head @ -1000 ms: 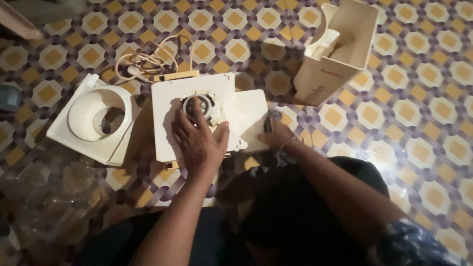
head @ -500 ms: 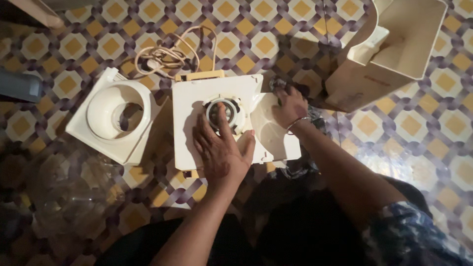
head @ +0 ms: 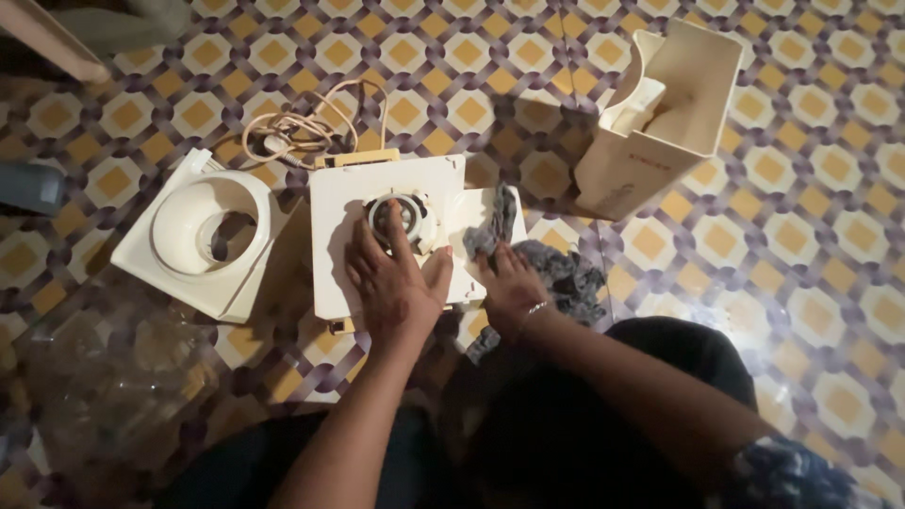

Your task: The person sits on a patterned tiled floor and cleans a disassembled white appliance, likely a blender base, using a dark cloth. They wipe the central motor housing and the surrounding flat surfaces of the device.

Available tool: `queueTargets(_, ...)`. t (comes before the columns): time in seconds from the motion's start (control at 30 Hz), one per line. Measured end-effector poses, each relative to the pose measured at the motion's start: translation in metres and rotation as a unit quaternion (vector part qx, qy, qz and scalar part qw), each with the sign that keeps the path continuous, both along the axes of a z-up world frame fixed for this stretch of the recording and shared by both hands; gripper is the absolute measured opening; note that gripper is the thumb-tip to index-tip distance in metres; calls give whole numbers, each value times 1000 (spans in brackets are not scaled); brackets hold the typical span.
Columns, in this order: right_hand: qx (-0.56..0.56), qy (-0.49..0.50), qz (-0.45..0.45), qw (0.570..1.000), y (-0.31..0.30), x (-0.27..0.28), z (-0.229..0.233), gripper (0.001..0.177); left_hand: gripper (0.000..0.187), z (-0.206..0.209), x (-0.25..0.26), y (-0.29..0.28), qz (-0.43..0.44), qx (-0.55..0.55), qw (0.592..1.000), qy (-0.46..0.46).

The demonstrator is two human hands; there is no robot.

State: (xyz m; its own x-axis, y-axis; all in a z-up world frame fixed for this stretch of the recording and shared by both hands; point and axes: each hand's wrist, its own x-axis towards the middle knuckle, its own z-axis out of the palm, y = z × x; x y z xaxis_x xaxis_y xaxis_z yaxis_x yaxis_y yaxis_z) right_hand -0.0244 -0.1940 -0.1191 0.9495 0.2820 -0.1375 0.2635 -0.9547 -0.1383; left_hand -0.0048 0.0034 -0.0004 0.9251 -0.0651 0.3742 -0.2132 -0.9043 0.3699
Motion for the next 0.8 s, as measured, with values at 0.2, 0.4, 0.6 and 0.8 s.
queueTargets(0.2,93,67,-102,988,8,-40,54,70,92,-2,-1,5,-21,-21,1000,-5)
queueTargets(0.4,30,99,-137,985,21,-38,109,54,94,1,-1,12,-38,-31,998,26)
queueTargets(0.6,-24,28,-53,998,-2,9,38,67,92,3,0,4,-17,-22,999,21)
queueTargets(0.8,23,53,-161,985,-17,95,16,74,91,0,4,1,3,7,999,41)
